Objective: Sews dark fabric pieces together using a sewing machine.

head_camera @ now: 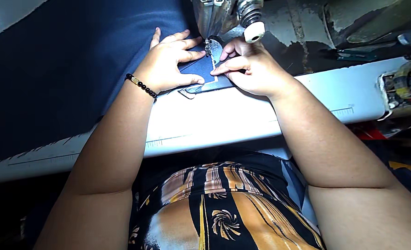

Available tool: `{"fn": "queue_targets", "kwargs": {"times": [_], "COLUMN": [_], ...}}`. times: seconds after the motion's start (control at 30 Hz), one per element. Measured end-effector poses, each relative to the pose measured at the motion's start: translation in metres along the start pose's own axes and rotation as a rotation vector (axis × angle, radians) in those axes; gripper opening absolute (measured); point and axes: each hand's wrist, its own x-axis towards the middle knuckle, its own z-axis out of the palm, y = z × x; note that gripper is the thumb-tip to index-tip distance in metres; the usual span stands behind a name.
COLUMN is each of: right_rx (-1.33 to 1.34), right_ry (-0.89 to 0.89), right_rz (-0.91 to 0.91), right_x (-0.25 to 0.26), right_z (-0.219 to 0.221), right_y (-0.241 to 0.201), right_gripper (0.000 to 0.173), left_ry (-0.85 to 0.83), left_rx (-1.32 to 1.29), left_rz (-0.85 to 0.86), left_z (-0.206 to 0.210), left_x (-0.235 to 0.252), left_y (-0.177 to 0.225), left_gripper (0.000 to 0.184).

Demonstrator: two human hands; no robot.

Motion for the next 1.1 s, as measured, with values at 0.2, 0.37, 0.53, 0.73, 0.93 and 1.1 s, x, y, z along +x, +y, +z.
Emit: {"fn": "queue_targets", "kwargs": {"times": [0.2, 0.37, 0.53, 0.73, 0.93, 1.1], "right_rx": [-0.021, -0.027, -0.036, -0.032, -0.025, 0.008], "right_ry": [0.003, -0.005, -0.012, -0.017, -0.025, 0.007], "right_rz": [0.005, 0.026, 0.019, 0.030, 0.043, 0.040], "right_x": [0.0004, 0.0012, 0.0010, 0.0018, 0.0022, 0.0041], "right_z": [0.0014, 0.0002, 0.0009, 0.0008, -0.0001, 0.0012], "right_y": [0.0002, -0.0035, -0.0015, -0.0019, -0.0025, 0.0014], "right_gripper": [0.036, 0.037, 0.039, 0.038, 0.040, 0.036], "left_ry": [-0.001, 0.028, 0.026, 0.023, 0.054, 0.078], "left_rx": [0.005, -0.027, -0.034, -0.035, -0.063, -0.085], "left_rz": [0.013, 0.033, 0.020, 0.005, 0.001, -0.003], "left_z": [0.0001, 0.0007, 0.0001, -0.0014, 0.0025, 0.0049], "left_x": [0.0003, 0.0008, 0.0027, 0.0052, 0.0051, 0.0059], "left_y": [-0.0022, -0.0054, -0.0061, -0.0059, -0.0077, -0.0095], "left_gripper": [0.062, 0.042, 0.040, 0.040, 0.039, 0.038]}}
